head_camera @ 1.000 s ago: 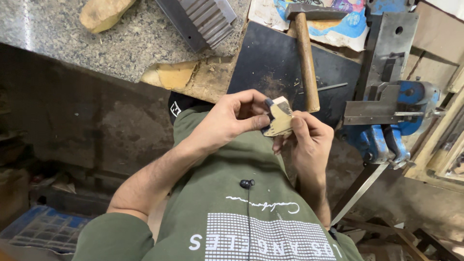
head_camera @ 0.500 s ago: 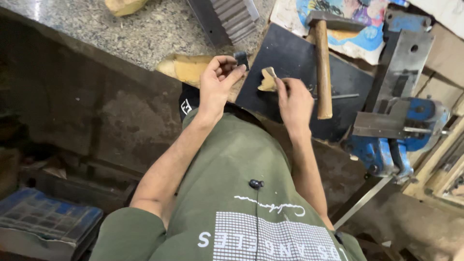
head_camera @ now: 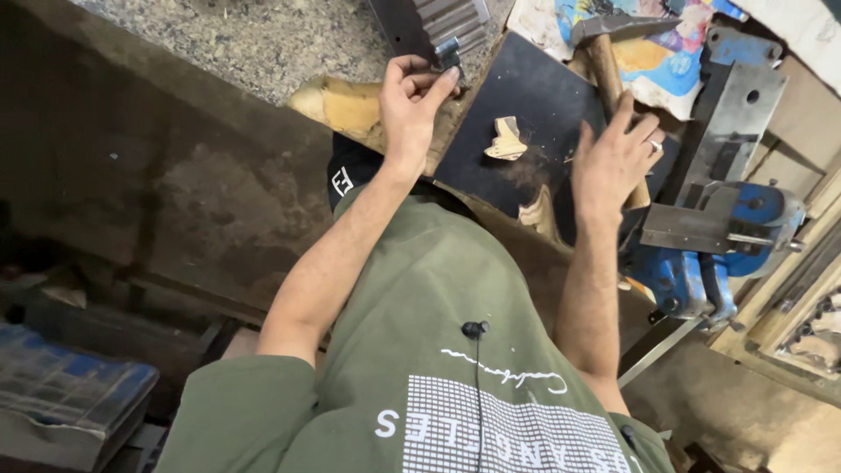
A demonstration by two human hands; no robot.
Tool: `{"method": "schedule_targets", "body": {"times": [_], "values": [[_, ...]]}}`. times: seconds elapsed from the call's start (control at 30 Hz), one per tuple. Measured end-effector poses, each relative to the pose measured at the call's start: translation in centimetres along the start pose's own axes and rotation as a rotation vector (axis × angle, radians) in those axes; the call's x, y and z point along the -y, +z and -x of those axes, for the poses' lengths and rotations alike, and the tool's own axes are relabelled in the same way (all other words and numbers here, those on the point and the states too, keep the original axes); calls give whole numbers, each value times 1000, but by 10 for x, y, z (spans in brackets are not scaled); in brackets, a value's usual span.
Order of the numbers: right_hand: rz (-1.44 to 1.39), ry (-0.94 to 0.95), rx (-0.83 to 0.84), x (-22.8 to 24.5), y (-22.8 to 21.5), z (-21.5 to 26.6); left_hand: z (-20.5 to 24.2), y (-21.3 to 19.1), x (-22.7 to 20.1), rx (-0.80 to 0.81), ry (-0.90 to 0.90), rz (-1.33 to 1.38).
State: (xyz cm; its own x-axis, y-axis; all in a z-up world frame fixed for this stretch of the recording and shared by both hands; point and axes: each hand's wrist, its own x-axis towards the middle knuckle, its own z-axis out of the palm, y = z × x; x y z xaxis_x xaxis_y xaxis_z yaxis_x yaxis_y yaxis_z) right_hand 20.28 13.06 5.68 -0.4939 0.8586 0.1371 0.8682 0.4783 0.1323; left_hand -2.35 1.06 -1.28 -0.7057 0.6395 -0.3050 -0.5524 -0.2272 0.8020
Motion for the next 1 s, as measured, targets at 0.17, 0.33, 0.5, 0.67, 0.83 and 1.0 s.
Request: {"method": "schedule_targets", "body": {"times": [0.17, 0.33, 0.5, 0.67, 0.83, 1.0], "values": [[-194, -18, 85, -30, -8, -4, -1, -1, 5, 29, -13, -6], [-878, 386, 248, -10, -53, 37, -9, -4, -2, 16, -18, -76], [-899, -31, 22, 29, -57, 76, -5, -2, -6, 41, -11, -33], [-814, -209, -79, 42, -46, 91, -5, -2, -4, 48, -9, -25], [-806, -292, -155, 42, -47, 92, -9, -3, -1, 56, -1, -6], [-811, -237, -60, 48, -45, 89, -11, -8, -2, 55, -5, -78]]}}
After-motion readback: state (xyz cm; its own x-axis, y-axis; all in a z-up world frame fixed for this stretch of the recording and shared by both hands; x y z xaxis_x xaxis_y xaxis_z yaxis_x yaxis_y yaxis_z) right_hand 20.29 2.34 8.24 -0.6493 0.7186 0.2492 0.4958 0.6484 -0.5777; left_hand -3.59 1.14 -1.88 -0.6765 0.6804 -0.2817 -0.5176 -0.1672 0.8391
